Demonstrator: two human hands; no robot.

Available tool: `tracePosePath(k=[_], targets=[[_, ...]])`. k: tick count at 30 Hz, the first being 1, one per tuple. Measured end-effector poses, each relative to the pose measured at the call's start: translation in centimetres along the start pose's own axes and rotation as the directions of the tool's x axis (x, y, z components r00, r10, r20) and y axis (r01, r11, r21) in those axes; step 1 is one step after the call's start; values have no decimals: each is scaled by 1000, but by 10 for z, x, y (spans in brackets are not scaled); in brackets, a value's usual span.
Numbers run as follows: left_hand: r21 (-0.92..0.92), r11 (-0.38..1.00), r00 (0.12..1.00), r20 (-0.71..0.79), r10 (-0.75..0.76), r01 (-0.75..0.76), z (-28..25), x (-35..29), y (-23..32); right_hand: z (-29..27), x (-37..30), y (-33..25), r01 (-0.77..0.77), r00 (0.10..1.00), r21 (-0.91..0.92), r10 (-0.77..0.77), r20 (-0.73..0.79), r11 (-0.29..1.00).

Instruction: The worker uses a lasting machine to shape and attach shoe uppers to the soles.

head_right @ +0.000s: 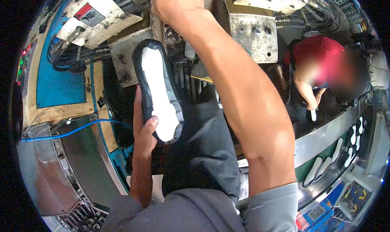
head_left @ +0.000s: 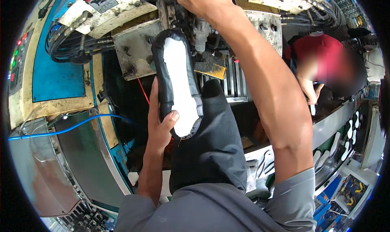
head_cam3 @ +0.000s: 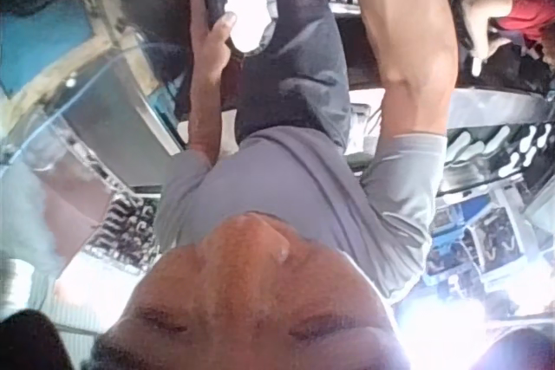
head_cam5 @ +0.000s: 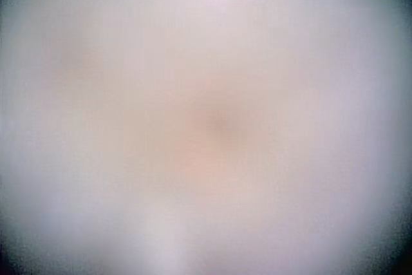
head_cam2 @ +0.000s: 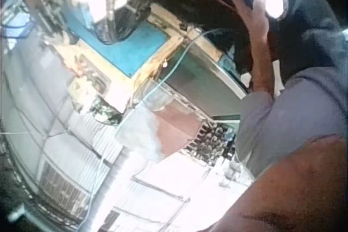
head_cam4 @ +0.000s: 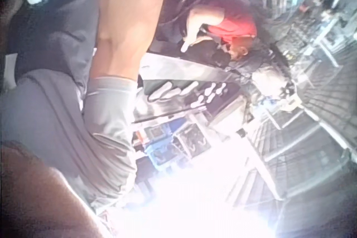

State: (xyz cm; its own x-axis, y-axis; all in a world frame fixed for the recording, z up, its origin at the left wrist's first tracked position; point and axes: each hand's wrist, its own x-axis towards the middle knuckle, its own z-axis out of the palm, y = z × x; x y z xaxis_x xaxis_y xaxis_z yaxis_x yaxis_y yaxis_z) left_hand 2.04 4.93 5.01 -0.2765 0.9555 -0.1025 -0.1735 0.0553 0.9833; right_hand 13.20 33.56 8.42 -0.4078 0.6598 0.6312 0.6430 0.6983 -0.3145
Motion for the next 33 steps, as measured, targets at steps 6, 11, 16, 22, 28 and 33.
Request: tracePosePath(k=[6, 11, 16, 22, 28, 33], targets=[[-152, 988, 999, 33, 12, -7, 3, -2, -9, -27, -27, -8, -5, 1000, 190, 0, 24, 982], [-321, 947, 1000, -1, -10, 9, 1, -19, 0, -57, -82, -43, -139, 985, 415, 82, 152, 899], [-269, 961, 995, 58, 81, -62, 9, -40, -9, -123, -247, -98, -778, 429, 420, 92, 898, -468], [-145, 977, 979, 103, 174, -158, 45, -86, -12, -180, -300, -138, -719, 684, 572, 551, 479, 395], [-76, 979, 972, 121, 199, -191, 63, -119, -18, -194, -325, -154, -597, 791, 412, 591, 159, 689], [-75, 985, 982, 94, 161, -154, 72, -137, -3, -197, -339, -172, -700, 632, 569, 746, 210, 432]])
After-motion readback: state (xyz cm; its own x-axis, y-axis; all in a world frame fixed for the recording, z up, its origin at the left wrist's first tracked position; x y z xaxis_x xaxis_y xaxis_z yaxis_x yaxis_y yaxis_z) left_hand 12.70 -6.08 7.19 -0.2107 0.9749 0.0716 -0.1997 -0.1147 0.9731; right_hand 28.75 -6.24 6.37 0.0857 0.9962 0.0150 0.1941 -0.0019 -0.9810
